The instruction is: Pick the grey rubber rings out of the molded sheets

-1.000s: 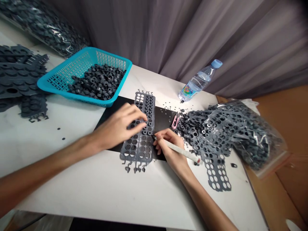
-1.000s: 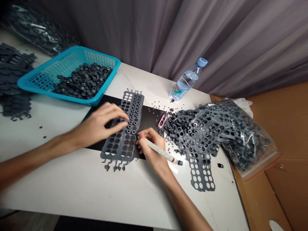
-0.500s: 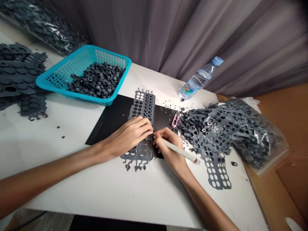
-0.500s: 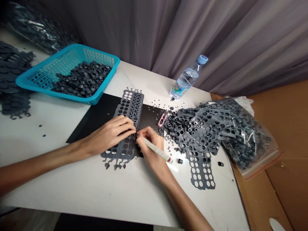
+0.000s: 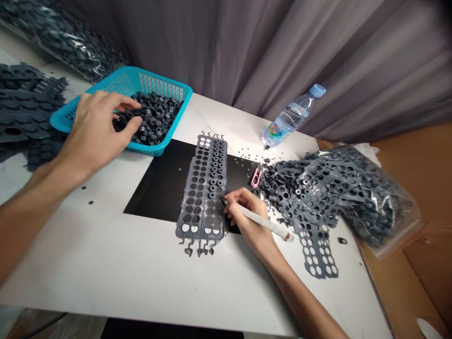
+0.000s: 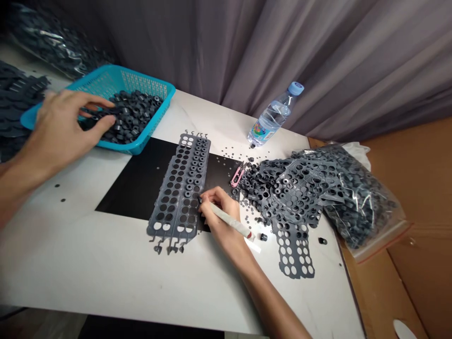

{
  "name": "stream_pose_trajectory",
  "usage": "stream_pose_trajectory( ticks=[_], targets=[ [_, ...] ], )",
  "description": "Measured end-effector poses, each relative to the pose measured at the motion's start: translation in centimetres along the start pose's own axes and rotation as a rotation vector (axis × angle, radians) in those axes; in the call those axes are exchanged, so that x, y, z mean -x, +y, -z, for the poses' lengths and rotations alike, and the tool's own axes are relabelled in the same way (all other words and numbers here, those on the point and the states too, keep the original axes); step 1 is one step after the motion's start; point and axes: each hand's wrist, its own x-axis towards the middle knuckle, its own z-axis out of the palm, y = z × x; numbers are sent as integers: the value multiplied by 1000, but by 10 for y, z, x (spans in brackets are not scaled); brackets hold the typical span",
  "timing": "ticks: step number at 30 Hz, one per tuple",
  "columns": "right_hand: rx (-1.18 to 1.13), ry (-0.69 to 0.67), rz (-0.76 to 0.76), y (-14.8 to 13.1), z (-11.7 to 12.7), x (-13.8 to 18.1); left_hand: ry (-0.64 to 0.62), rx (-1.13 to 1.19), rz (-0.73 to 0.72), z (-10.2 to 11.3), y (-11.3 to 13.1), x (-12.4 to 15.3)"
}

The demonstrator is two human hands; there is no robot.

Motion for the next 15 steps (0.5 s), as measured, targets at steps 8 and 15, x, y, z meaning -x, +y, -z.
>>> stream_pose_trajectory(
  ticks=[8,15],
  targets=[
    [-60,-85,26,-11,-2,1,-695,463,-241,-15,111,63],
    [-47,-92,5,-9,-3,-1,-822,464,-254,-19,115,77]
  ],
)
